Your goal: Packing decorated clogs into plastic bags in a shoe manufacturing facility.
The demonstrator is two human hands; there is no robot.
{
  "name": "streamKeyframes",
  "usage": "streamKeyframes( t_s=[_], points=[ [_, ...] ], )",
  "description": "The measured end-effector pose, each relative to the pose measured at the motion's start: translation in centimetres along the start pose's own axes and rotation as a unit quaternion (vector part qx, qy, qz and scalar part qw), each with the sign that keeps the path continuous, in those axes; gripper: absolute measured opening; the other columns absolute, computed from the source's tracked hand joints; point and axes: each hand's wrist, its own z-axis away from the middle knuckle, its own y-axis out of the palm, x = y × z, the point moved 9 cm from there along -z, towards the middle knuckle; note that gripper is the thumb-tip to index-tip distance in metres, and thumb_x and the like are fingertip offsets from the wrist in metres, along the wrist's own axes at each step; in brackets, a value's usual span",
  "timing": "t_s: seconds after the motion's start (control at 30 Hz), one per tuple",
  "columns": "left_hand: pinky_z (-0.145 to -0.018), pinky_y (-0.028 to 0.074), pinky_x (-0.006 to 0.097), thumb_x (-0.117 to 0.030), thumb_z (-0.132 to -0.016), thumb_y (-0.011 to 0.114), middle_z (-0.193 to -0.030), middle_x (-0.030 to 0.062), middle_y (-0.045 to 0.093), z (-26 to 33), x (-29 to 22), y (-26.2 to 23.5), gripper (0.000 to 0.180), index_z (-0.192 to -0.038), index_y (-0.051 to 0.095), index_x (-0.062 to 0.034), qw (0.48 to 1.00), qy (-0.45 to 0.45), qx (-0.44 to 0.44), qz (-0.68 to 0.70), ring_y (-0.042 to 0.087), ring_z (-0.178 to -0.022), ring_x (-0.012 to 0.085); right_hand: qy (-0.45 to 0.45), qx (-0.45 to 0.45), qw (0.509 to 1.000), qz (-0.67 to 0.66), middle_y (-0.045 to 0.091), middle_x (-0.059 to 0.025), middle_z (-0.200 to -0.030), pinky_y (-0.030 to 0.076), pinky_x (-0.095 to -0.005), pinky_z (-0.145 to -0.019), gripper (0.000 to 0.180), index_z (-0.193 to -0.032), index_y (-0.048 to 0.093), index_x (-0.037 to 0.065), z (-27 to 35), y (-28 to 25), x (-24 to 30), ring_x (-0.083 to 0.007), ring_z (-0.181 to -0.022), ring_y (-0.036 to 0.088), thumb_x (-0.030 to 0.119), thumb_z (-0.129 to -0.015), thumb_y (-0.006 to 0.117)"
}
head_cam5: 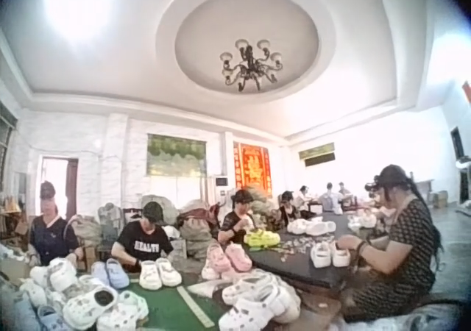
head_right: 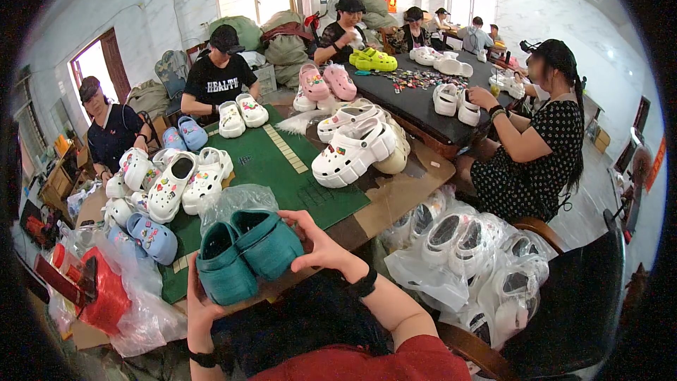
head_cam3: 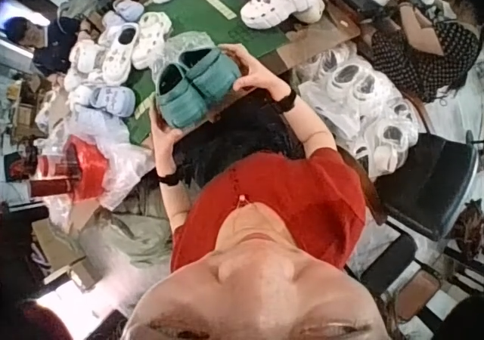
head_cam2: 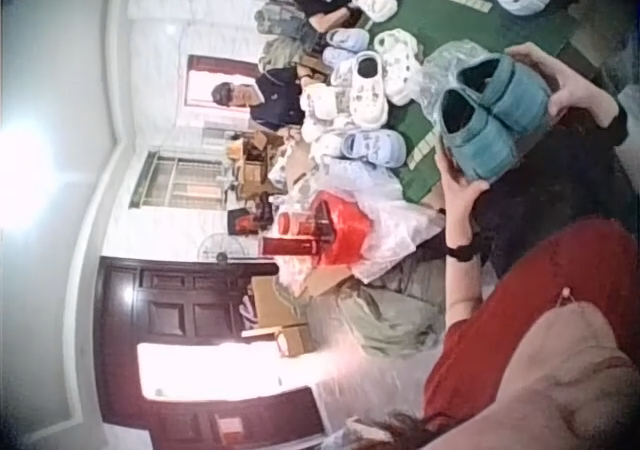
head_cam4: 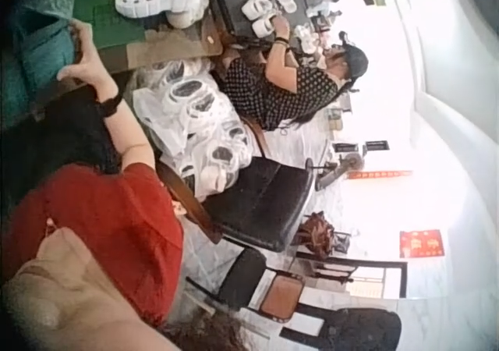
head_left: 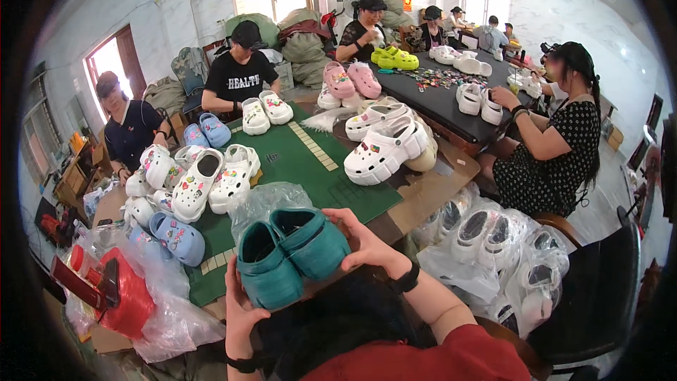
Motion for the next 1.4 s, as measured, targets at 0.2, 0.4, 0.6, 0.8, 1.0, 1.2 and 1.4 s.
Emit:
streamKeyframes(
  t_s=[0.2, 0.4, 0.6, 0.8, 1.0, 1.2, 1.4],
  points=[
    [-0.112, 0.038, 0.04, -0.03, -0.058, 0.097, -0.145, 0.0108, 0.043, 0.9, -0.4, -0.6, 0.123, -0.154, 0.026, -0.0036, 0.997, 0.008, -0.056, 0.044, 0.046, -0.134, 0.0254, 0.042, -0.007, 0.996, -0.072, 0.034, -0.0036, -0.133, 0.038, -0.0326, -0.104, 0.114, -0.155, 0.029, 0.016, 0.5, 1.7, -0.3, -0.0162, -0.125, 0.04, 0.021, -0.064, 0.096],
    [-0.096, 0.048, 0.033, 0.003, -0.064, 0.082, -0.126, 0.0044, 0.046, 3.2, 4.0, -2.3, 0.106, -0.154, 0.028, -0.0104, 0.996, -0.061, -0.068, 0.004, 0.052, -0.117, 0.0203, 0.074, -0.026, 0.997, -0.01, 0.031, -0.0065, -0.139, 0.047, -0.0375, -0.103, 0.113, -0.155, 0.023, 0.018, 3.8, 1.3, -2.7, -0.0221, -0.135, 0.041, 0.006, -0.067, 0.092],
    [-0.083, 0.05, 0.031, -0.015, -0.068, 0.089, -0.127, 0.0139, 0.046, 2.8, 8.4, -3.4, 0.105, -0.153, 0.027, -0.0067, 0.948, -0.113, -0.031, -0.296, 0.053, -0.098, 0.0207, 0.124, -0.084, 0.971, 0.188, 0.041, -0.0047, -0.126, 0.047, -0.0282, -0.085, 0.086, -0.148, 0.04, 0.011, 6.3, -2.7, -8.1, -0.0151, -0.109, 0.05, 0.007, -0.074, 0.084],
    [-0.108, 0.038, 0.048, -0.037, -0.078, 0.082, -0.137, 0.0264, 0.044, 0.8, 2.5, -2.2, 0.092, -0.148, 0.033, -0.0036, 0.908, -0.047, -0.088, -0.406, 0.045, -0.128, 0.0405, -0.016, -0.145, 0.922, 0.358, 0.055, -0.0076, -0.128, 0.044, -0.0334, -0.089, 0.056, -0.135, 0.054, 0.008, 1.6, -2.1, -1.6, -0.0213, -0.107, 0.053, 0.017, -0.084, 0.073],
    [-0.102, 0.041, 0.048, -0.036, -0.085, 0.075, -0.131, 0.0261, 0.049, -3.3, 2.3, -2.3, 0.073, -0.141, 0.044, -0.0014, 0.855, 0.01, -0.145, -0.497, 0.047, -0.122, 0.0431, 0.008, -0.11, 0.963, 0.245, 0.054, -0.0142, -0.136, 0.041, -0.0375, -0.105, 0.053, -0.139, 0.049, 0.002, -5.0, -2.9, -7.0, -0.0267, -0.126, 0.051, 0.021, -0.093, 0.067],
    [-0.072, 0.052, 0.033, -0.022, -0.085, 0.076, -0.102, 0.0089, 0.068, -2.0, 2.7, -6.6, 0.039, -0.119, 0.064, -0.0063, 0.901, -0.018, -0.259, -0.348, 0.065, -0.078, 0.0184, 0.021, -0.163, 0.927, 0.338, 0.059, -0.0145, -0.115, 0.044, -0.0376, -0.096, 0.038, -0.116, 0.061, 0.001, -2.1, -1.2, -5.3, -0.0302, -0.108, 0.056, 0.025, -0.089, 0.072],
    [-0.065, 0.049, 0.031, -0.013, -0.084, 0.074, -0.09, 0.0051, 0.067, -2.5, 1.4, -5.6, 0.014, -0.097, 0.071, -0.0079, 0.881, 0.035, -0.229, -0.414, 0.064, -0.071, 0.0171, -0.04, -0.18, 0.916, 0.357, 0.058, -0.0117, -0.105, 0.044, -0.0375, -0.091, 0.032, -0.112, 0.065, 0.004, -2.3, 0.2, -2.6, -0.0274, -0.102, 0.055, 0.027, -0.091, 0.07]
  ],
)
